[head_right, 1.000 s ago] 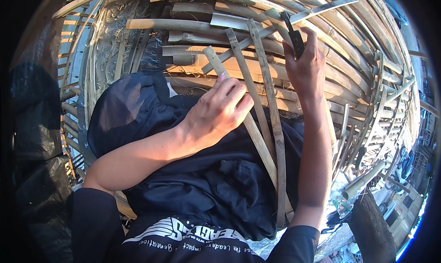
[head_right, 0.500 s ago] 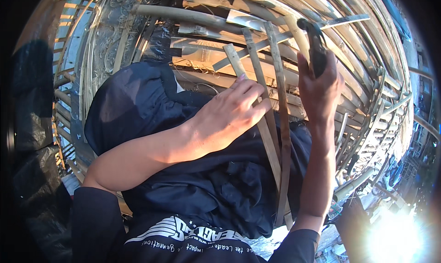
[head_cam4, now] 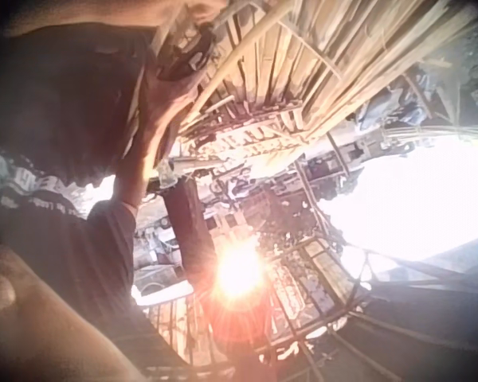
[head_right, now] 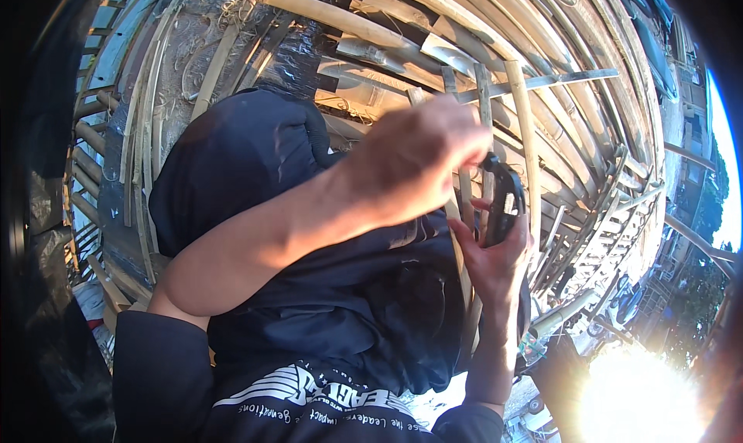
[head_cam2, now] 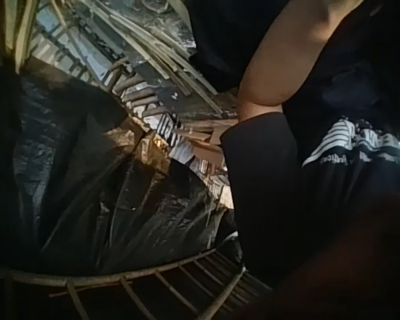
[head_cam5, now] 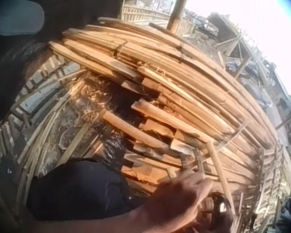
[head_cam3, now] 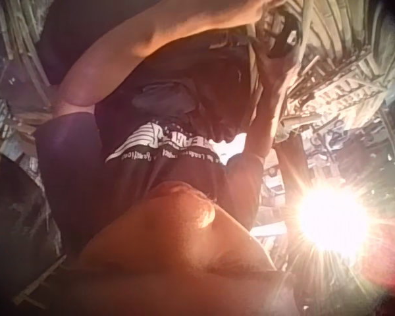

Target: The person constructs a bamboo lattice by arranging strips, using a hammer to secure them with small fasteners, and lifting the assembly to check the joints.

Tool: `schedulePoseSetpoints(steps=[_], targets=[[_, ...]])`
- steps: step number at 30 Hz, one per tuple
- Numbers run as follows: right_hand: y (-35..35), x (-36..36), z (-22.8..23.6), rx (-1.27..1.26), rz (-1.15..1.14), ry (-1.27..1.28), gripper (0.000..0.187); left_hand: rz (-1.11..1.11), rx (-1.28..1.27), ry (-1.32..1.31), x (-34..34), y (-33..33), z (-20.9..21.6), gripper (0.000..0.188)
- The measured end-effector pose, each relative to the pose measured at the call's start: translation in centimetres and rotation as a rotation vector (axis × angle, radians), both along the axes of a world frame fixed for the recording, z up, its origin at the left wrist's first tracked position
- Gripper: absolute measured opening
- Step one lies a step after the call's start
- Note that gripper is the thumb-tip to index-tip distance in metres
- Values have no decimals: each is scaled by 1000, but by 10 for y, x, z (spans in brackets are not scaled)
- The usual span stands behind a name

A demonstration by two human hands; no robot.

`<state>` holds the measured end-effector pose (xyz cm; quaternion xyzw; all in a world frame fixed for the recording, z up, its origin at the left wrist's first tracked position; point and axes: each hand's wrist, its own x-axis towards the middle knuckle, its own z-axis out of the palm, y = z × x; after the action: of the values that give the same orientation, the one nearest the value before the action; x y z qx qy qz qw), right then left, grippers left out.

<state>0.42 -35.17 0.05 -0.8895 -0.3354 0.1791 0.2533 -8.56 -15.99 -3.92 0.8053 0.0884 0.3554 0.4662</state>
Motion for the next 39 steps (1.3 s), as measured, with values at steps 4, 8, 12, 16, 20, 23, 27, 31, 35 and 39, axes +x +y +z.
schedulePoseSetpoints(steps=[4, 8, 12, 16, 20, 23, 27, 31, 35, 39], targets=[[7, -10, -6, -128, 29, -128, 50, 339, -53, 390, -8, 59, -17, 8], [20, -16, -4, -112, 34, -120, 44, -74, -156, 1261, 4, 61, -35, 30], [18, -15, -10, -106, 104, -177, 36, -291, -191, 1117, 11, 66, -53, 25], [24, -14, 2, -162, 116, -175, 30, -312, -386, 1064, 21, 68, -91, 20], [18, 0, 11, -110, 146, -140, 34, -267, -528, 968, 14, 68, -51, 26], [12, 10, 10, -77, 132, -86, 35, -271, -583, 913, 10, 72, -43, 27], [9, 21, 18, -92, 157, 32, 26, -245, -648, 862, 4, 71, -25, 28], [14, 23, 28, -57, 54, 262, 39, -273, -625, 786, 4, 71, -25, 28], [13, 24, 29, -64, 8, 268, 41, -269, -658, 726, 2, 70, -19, 25], [12, 24, 30, -87, 95, 196, 42, -263, -645, 737, 1, 70, -15, 25]])
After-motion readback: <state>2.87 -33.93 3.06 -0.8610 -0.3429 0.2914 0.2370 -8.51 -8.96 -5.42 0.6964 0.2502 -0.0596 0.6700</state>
